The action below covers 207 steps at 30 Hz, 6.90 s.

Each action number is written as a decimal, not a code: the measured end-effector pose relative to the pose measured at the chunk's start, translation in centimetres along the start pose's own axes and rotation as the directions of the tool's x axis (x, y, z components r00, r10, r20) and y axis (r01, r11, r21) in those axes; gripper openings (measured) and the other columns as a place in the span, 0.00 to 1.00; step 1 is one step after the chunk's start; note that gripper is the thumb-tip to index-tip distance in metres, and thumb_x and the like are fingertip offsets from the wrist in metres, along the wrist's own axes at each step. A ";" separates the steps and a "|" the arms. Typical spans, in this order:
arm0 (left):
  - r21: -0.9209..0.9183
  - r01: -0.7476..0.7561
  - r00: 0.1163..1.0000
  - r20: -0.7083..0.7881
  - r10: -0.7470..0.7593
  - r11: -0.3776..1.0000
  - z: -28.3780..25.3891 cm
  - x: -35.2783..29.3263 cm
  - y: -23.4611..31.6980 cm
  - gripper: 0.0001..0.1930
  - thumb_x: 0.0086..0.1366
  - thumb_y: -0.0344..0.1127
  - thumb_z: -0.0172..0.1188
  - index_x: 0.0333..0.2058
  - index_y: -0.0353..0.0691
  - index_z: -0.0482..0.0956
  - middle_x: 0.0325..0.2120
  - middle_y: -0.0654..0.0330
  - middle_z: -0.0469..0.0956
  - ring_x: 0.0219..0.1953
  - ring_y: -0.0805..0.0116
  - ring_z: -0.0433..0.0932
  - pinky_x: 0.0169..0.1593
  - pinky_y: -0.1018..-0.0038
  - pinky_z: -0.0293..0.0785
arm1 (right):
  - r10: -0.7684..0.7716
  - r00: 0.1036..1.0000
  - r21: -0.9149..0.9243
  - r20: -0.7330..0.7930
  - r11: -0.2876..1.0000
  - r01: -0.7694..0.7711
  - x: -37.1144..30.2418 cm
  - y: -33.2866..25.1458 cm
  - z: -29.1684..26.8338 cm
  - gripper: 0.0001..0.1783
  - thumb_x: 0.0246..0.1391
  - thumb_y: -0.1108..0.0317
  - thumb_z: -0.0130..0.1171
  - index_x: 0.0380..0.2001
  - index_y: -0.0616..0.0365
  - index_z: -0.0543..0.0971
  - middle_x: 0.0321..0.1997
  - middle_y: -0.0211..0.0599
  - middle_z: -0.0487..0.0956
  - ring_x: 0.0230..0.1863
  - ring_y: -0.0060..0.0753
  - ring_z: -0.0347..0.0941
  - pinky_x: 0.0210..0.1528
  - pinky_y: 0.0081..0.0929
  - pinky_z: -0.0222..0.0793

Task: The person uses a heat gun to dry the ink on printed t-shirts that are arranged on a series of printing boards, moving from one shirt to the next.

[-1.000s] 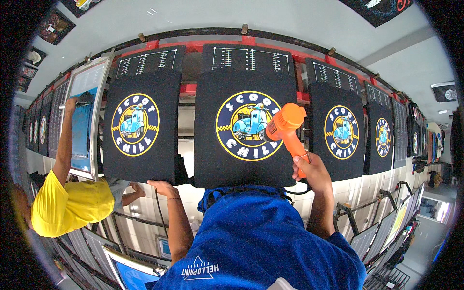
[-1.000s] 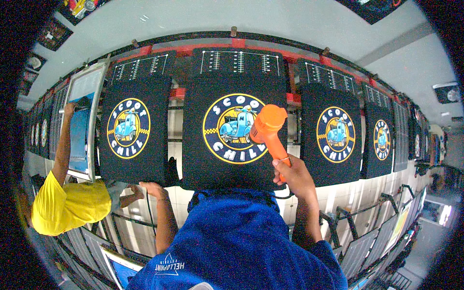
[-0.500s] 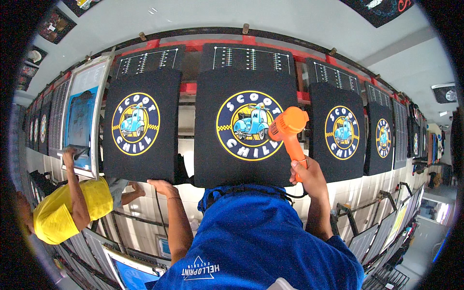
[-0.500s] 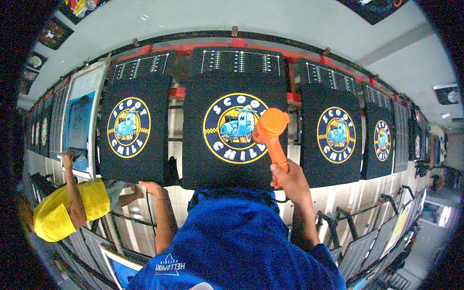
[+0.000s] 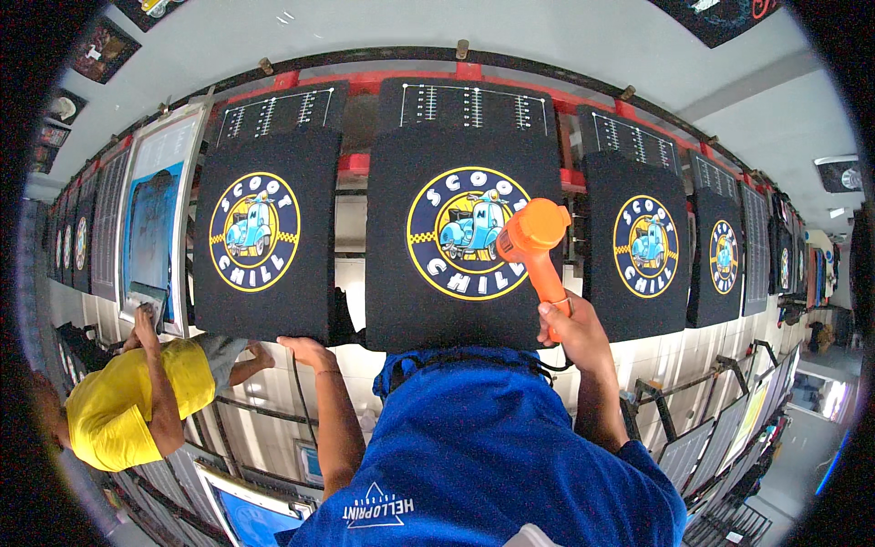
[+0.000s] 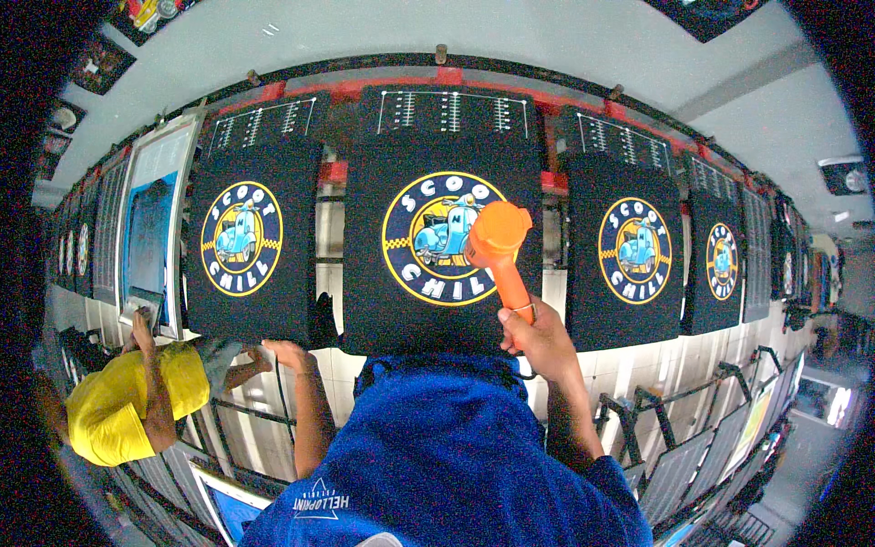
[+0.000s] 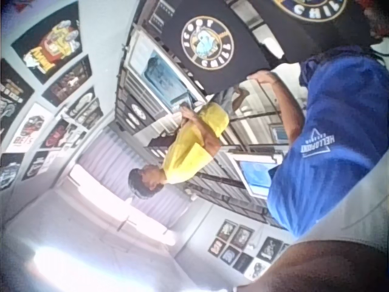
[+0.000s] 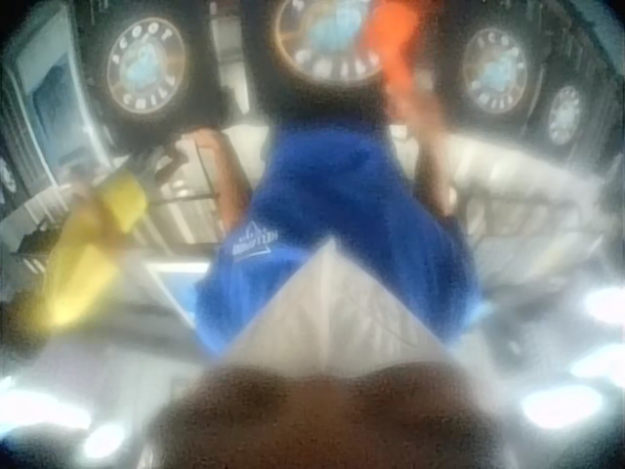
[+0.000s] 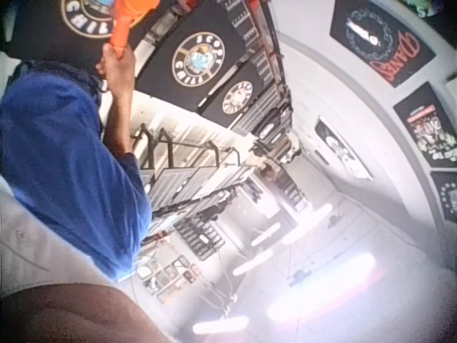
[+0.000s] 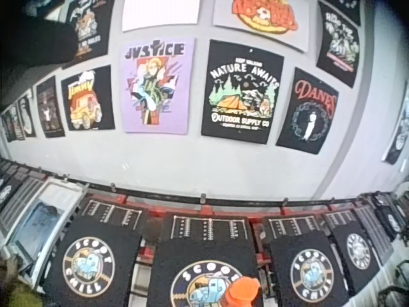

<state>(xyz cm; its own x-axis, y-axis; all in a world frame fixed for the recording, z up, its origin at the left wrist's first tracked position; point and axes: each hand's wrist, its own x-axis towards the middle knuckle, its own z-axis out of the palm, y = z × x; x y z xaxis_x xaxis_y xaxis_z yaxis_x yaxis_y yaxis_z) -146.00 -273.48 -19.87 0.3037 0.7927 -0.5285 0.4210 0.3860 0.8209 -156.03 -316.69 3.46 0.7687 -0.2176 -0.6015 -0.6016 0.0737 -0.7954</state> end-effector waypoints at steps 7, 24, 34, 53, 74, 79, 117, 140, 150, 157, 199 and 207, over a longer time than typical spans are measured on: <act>0.034 -0.049 0.999 0.002 0.049 0.998 0.0 0.2 -0.2 0.40 0.70 0.62 0.31 0.56 0.25 0.65 0.52 0.47 0.71 0.50 0.52 0.72 0.56 0.66 0.67 | -0.012 1.000 -0.021 -0.012 1.000 0.011 0.9 -0.3 0.0 0.17 0.57 0.57 0.56 0.37 0.62 0.72 0.23 0.28 0.72 0.22 0.20 0.72 0.24 0.18 0.69; 0.026 -0.029 1.000 -0.007 0.029 0.999 0.2 -0.4 0.1 0.43 0.68 0.64 0.33 0.54 0.21 0.67 0.54 0.48 0.71 0.51 0.53 0.72 0.57 0.67 0.66 | -0.047 0.999 0.014 -0.024 0.999 0.047 3.6 -1.7 -0.4 0.17 0.59 0.55 0.55 0.37 0.60 0.73 0.23 0.28 0.72 0.22 0.21 0.71 0.24 0.19 0.68; 0.055 -0.028 0.999 -0.034 0.030 0.998 0.4 -1.5 0.8 0.43 0.68 0.64 0.33 0.56 0.22 0.65 0.55 0.45 0.70 0.52 0.51 0.71 0.58 0.66 0.66 | -0.080 0.997 -0.003 -0.012 0.997 0.080 4.9 -1.9 0.3 0.17 0.58 0.56 0.56 0.37 0.60 0.73 0.24 0.28 0.72 0.22 0.22 0.71 0.24 0.20 0.67; -0.041 -0.054 0.994 0.093 0.058 0.998 -1.5 -3.3 5.0 0.34 0.70 0.58 0.34 0.57 0.31 0.65 0.54 0.48 0.69 0.49 0.50 0.75 0.45 0.57 0.77 | -0.097 0.994 0.049 -0.048 0.994 0.100 7.5 -5.2 2.5 0.17 0.58 0.54 0.56 0.32 0.59 0.75 0.21 0.27 0.73 0.21 0.20 0.72 0.23 0.18 0.66; -0.229 0.113 0.978 0.197 -0.068 0.967 -9.9 20.1 6.6 0.26 0.64 0.51 0.35 0.46 0.32 0.65 0.44 0.49 0.70 0.43 0.51 0.74 0.48 0.57 0.74 | -0.079 0.997 -0.076 -0.012 0.994 0.078 2.7 -2.6 6.0 0.18 0.57 0.55 0.57 0.35 0.61 0.73 0.22 0.27 0.73 0.22 0.19 0.72 0.24 0.18 0.69; -0.201 0.006 0.997 0.070 0.008 0.980 -13.2 22.6 9.6 0.29 0.66 0.52 0.39 0.46 0.24 0.66 0.47 0.44 0.74 0.45 0.49 0.78 0.47 0.58 0.77 | -0.027 0.999 -0.019 -0.042 0.999 0.026 1.1 -2.4 6.0 0.18 0.57 0.56 0.58 0.36 0.62 0.73 0.23 0.27 0.73 0.21 0.20 0.72 0.23 0.18 0.69; -0.092 0.033 0.998 -0.046 -0.037 0.995 -25.4 21.7 1.7 0.16 0.66 0.37 0.41 0.40 0.28 0.69 0.41 0.45 0.76 0.41 0.51 0.79 0.43 0.66 0.80 | -0.018 0.999 -0.043 -0.026 0.999 0.017 0.2 -1.3 6.8 0.17 0.57 0.57 0.56 0.37 0.61 0.73 0.23 0.27 0.72 0.23 0.20 0.72 0.26 0.18 0.70; 0.061 0.343 0.939 -0.050 -0.341 0.937 -24.2 19.3 -6.9 0.20 0.62 0.49 0.40 0.41 0.42 0.72 0.34 0.57 0.79 0.30 0.62 0.75 0.32 0.66 0.71 | 0.001 0.997 -0.048 0.072 0.999 0.003 1.5 -2.5 7.4 0.15 0.58 0.57 0.56 0.36 0.60 0.73 0.24 0.28 0.73 0.23 0.21 0.72 0.25 0.19 0.69; 0.012 0.386 0.923 -0.003 -0.386 0.922 -22.9 18.0 -8.3 0.22 0.65 0.51 0.38 0.43 0.40 0.70 0.32 0.56 0.78 0.26 0.60 0.76 0.28 0.65 0.70 | -0.019 0.994 -0.079 0.103 0.996 0.027 2.9 -2.8 8.2 0.14 0.57 0.59 0.56 0.34 0.62 0.73 0.22 0.28 0.73 0.22 0.21 0.71 0.24 0.20 0.68; 0.000 0.408 0.912 -0.054 -0.407 0.913 -24.1 18.6 -8.9 0.21 0.64 0.51 0.39 0.42 0.40 0.70 0.32 0.56 0.78 0.26 0.60 0.77 0.30 0.65 0.71 | 0.001 0.995 -0.090 0.098 0.996 0.008 3.5 -3.4 8.2 0.15 0.58 0.59 0.56 0.36 0.61 0.73 0.23 0.28 0.73 0.22 0.21 0.72 0.25 0.19 0.68; 0.070 0.445 0.894 0.018 -0.447 0.893 -23.8 18.2 -9.7 0.20 0.63 0.51 0.40 0.40 0.42 0.72 0.30 0.57 0.79 0.31 0.60 0.80 0.33 0.65 0.74 | -0.034 0.999 -0.079 -0.015 0.996 0.033 3.5 -4.2 7.8 0.18 0.57 0.57 0.57 0.36 0.63 0.74 0.22 0.29 0.73 0.22 0.21 0.72 0.24 0.19 0.68; 0.096 0.484 0.875 -0.051 -0.481 0.870 -23.3 17.0 -9.1 0.20 0.63 0.52 0.38 0.36 0.44 0.72 0.25 0.58 0.77 0.27 0.60 0.78 0.32 0.64 0.74 | -0.054 0.990 -0.086 -0.129 0.995 0.043 2.5 -3.1 7.6 0.17 0.58 0.57 0.56 0.38 0.63 0.73 0.23 0.28 0.73 0.21 0.21 0.71 0.24 0.19 0.68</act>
<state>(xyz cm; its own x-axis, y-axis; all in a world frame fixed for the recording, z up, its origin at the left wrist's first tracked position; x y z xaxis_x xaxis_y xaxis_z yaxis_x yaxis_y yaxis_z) -164.55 -252.56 -31.22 0.0193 0.5323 -0.8463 0.5949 0.6742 0.4376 -150.57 -310.07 3.87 0.7655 -0.3451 -0.5430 -0.5843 -0.0195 -0.8113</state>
